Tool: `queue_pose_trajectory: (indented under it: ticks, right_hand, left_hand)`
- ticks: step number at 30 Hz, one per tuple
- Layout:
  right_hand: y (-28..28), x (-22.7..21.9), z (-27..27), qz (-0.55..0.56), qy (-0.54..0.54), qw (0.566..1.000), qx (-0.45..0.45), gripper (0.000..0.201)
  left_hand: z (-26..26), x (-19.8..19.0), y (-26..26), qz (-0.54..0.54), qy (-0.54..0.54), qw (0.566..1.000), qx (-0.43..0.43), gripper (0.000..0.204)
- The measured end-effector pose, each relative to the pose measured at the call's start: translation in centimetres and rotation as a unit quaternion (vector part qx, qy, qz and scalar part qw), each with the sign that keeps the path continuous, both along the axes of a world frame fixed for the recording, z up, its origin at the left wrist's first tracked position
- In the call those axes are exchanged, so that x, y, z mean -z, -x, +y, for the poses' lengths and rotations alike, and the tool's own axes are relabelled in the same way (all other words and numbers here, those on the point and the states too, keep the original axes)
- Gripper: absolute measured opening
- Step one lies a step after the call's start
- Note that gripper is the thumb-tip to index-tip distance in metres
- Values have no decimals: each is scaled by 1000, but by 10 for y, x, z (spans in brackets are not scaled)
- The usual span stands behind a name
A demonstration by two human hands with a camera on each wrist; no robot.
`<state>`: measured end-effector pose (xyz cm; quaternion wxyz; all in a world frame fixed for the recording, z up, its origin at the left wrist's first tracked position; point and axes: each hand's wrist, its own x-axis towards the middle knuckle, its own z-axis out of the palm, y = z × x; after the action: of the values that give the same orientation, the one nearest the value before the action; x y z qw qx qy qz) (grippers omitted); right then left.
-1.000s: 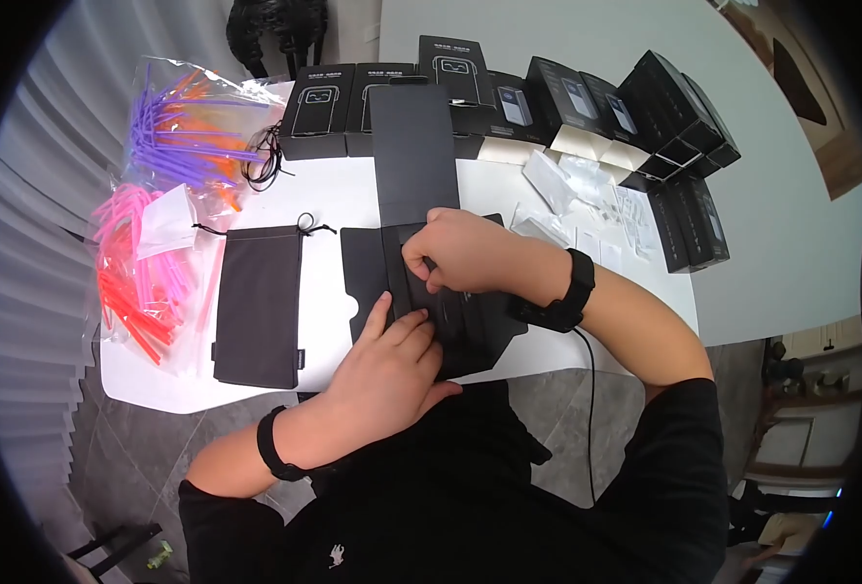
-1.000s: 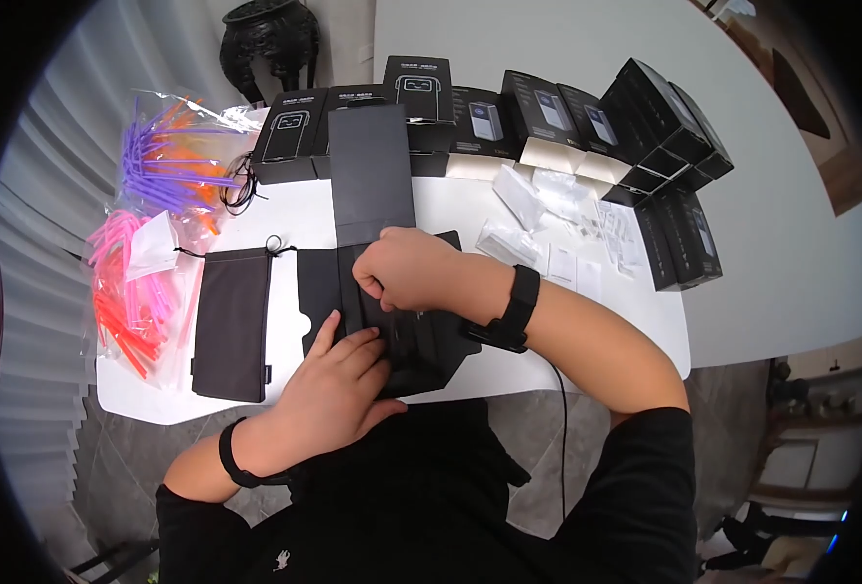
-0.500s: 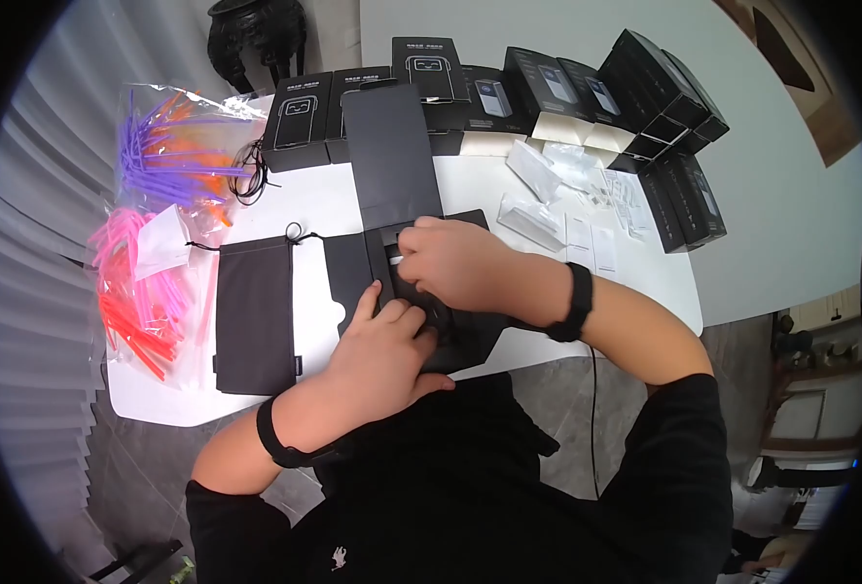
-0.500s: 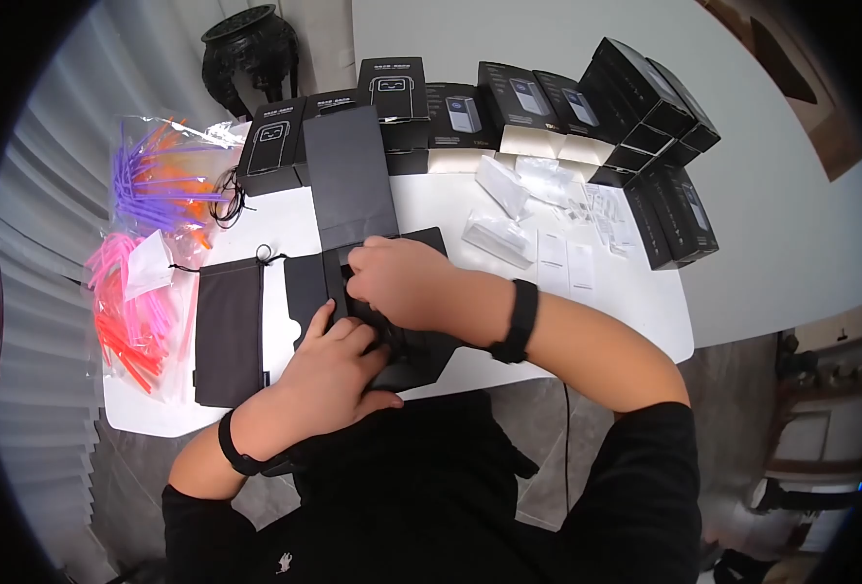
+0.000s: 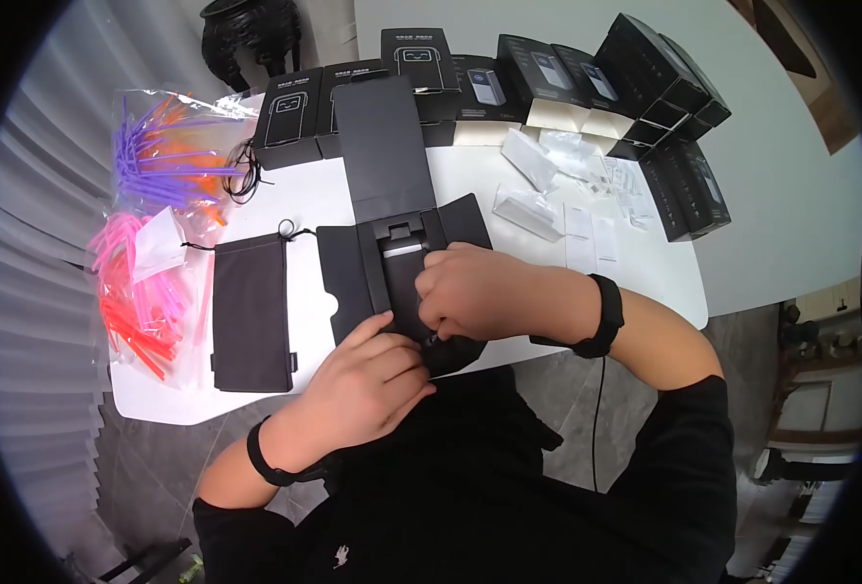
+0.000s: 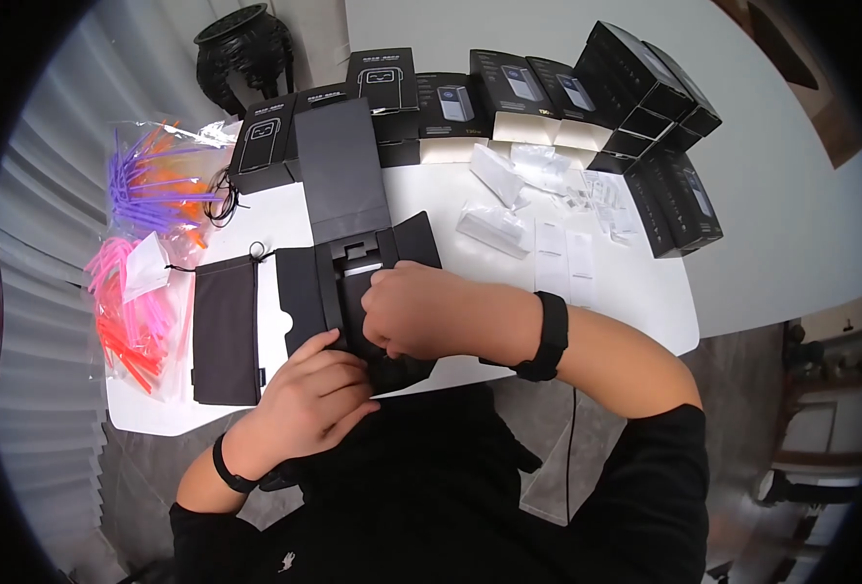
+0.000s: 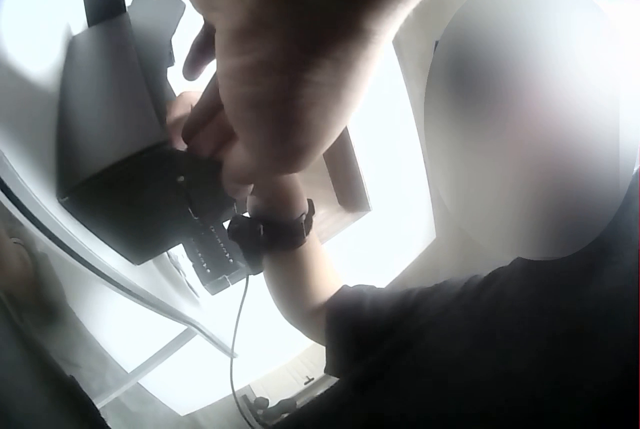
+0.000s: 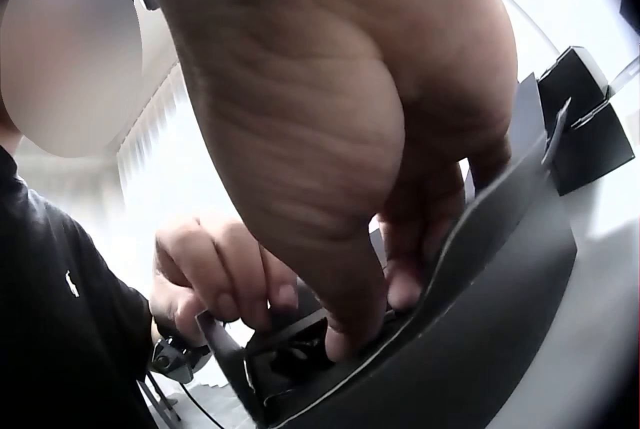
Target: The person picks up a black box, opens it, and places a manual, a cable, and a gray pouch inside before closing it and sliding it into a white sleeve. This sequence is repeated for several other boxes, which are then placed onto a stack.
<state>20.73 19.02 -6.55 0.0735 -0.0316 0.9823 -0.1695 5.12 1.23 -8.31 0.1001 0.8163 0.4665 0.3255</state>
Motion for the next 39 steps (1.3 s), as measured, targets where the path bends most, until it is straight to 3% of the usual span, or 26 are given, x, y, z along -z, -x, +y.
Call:
queue_pose_trajectory:
  ticks: [8, 11, 14, 17, 20, 21, 22, 25, 28, 29, 31, 33, 34, 36, 38, 39]
  right_hand:
    - [8, 24, -14, 46, -79, 995, 50, 9]
    - [10, 26, -17, 48, -95, 992, 66, 9]
    - [16, 26, -21, 20, -104, 991, 82, 8]
    - [19, 26, -13, -7, -78, 994, 70, 8]
    - [23, 21, -3, -86, -45, 995, 22, 8]
    - [20, 18, -2, -103, -25, 994, 15, 9]
    - [15, 15, 0, -121, -5, 993, 9, 10]
    - [-15, -2, 2, 24, 87, 996, 28, 17]
    - [-41, -5, 0, 299, 110, 934, 163, 24]
    - [-50, -1, -4, 326, 152, 893, 272, 24]
    - [-65, 19, -13, 362, 229, 770, 473, 25]
    - [-72, 48, -21, 332, 391, 698, 500, 27]
    - [-74, 54, -27, 312, 468, 652, 508, 29]
    - [-76, 56, -35, 271, 457, 701, 476, 34]
    - [-71, 48, -44, 243, 443, 732, 457, 37]
    - [-65, 37, -49, 231, 430, 741, 463, 29]
  left_hand:
    - [7, 13, -13, -17, 14, 986, -168, 17]
    - [7, 9, -17, 6, 22, 981, -191, 20]
    - [3, 17, -20, 19, 26, 973, -227, 33]
    - [-3, 17, -23, 20, -7, 955, -296, 64]
    - [-6, 24, -16, -42, -28, 939, -341, 92]
    - [-7, 26, -14, -54, 1, 939, -340, 109]
    - [-9, 30, -13, -100, 30, 934, -342, 112]
    - [-12, 35, -13, -210, 92, 915, -332, 118]
    - [-16, 34, -12, -272, 93, 908, -303, 116]
    - [-17, 41, -11, -301, 87, 905, -289, 113]
    - [-22, 53, -10, -355, 81, 893, -263, 105]
    - [-26, 60, -9, -404, 81, 880, -238, 96]
    - [-26, 61, -8, -378, 72, 895, -224, 93]
    - [-24, 61, -4, -323, 58, 924, -196, 89]
    - [-18, 54, -9, -340, 43, 925, -164, 85]
    - [-15, 49, -11, -348, 34, 925, -147, 84]
